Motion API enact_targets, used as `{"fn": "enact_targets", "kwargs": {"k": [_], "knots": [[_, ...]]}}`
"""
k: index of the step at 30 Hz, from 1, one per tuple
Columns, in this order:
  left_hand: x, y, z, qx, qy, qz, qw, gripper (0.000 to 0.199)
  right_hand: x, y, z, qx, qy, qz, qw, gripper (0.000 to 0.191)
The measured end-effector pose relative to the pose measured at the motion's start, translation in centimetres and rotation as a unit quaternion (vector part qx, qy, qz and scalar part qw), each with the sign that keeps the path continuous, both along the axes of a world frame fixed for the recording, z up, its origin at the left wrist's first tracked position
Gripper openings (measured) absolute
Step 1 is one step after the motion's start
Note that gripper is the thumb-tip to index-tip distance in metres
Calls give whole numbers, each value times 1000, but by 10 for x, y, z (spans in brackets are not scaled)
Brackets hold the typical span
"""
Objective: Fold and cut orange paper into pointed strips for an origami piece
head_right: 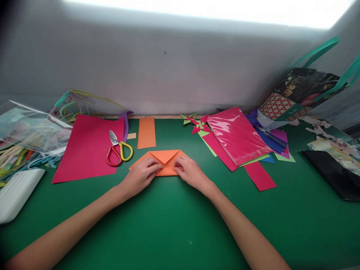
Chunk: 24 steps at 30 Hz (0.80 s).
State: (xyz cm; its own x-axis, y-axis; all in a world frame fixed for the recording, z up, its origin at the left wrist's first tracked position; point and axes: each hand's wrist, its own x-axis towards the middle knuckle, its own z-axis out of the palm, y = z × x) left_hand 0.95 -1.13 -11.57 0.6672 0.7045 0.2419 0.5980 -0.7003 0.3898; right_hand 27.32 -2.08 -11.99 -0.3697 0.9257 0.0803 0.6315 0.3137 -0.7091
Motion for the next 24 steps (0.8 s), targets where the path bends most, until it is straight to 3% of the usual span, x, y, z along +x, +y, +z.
{"fn": "enact_targets", "kwargs": {"k": [8,16,24], "knots": [[-1,-7,2,68,50,-21,996,29,1,0,-2,2,19,-7,1000,15],[-5,-11,-7,148,84,-43,985,31,-1,1,-5,18,48,-27,998,14],[-10,-16,-5,146,90,-48,984,37,-2,1,-8,22,43,-42,998,14]]}}
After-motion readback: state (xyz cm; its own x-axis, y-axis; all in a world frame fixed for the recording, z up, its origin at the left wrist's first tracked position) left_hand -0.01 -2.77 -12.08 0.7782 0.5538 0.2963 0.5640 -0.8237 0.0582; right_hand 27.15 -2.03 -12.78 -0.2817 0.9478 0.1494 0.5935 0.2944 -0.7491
